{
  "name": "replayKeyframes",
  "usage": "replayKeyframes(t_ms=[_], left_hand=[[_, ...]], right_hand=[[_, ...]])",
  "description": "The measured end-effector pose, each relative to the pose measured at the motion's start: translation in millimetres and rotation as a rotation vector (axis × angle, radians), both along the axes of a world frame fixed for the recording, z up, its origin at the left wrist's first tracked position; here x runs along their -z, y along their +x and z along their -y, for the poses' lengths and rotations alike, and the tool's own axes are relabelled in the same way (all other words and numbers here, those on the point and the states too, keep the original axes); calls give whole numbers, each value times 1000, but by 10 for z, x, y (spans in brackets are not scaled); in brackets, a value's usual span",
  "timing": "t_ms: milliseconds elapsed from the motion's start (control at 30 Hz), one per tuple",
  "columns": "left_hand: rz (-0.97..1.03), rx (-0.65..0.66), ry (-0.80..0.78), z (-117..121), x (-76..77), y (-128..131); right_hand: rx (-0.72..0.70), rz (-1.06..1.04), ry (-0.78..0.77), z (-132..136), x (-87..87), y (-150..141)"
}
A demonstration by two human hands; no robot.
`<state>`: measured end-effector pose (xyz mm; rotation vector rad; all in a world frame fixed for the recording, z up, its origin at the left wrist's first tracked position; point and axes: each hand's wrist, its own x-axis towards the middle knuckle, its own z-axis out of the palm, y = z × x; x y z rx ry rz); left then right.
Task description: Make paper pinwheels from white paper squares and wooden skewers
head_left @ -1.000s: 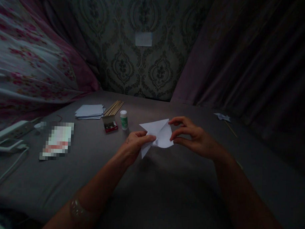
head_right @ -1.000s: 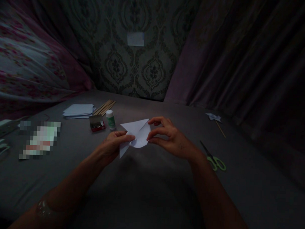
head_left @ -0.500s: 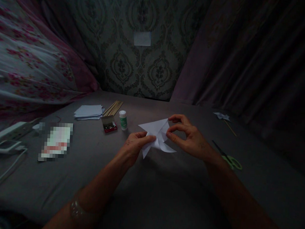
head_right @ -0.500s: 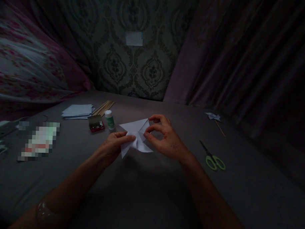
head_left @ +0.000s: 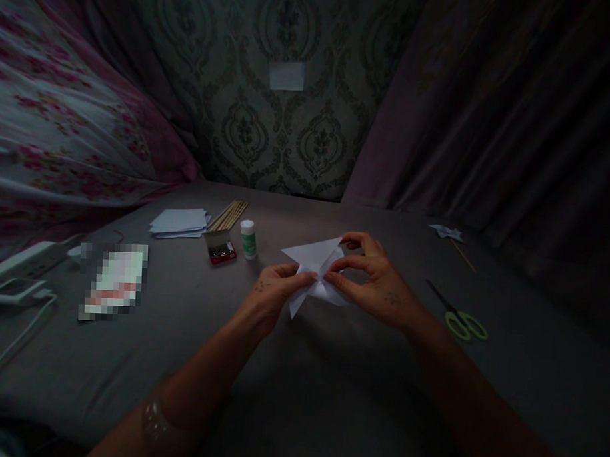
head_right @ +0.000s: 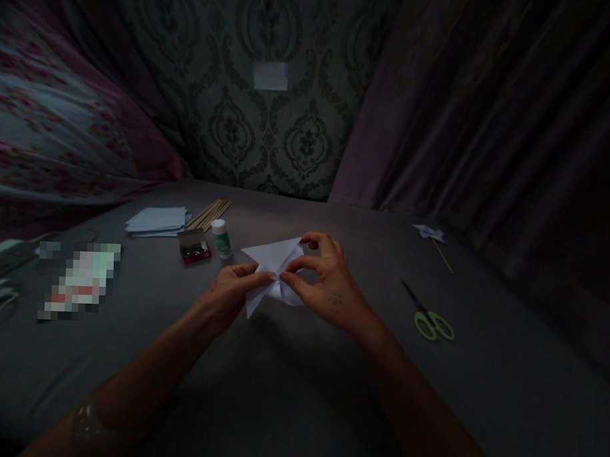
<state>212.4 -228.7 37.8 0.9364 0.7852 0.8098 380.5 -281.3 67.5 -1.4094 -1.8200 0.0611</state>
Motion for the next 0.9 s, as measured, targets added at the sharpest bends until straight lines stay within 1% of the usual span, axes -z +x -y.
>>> replayKeyframes(t_ms=[300,600,700,800,900], left_hand=[[8,17,17,18,-13,5],[6,-6,8,11,-6,9],[-3,-4,2,10,-17,9],[0,-4,13,17,-36,12],[-7,-8,12,27,-52,9]], right_hand=[[19,36,14,-6,38,-14],[1,87,15,16,-25,30],[18,98,14,11,-21,31],[33,124,-13,8,-26,20],[12,140,-42,15,-52,8]])
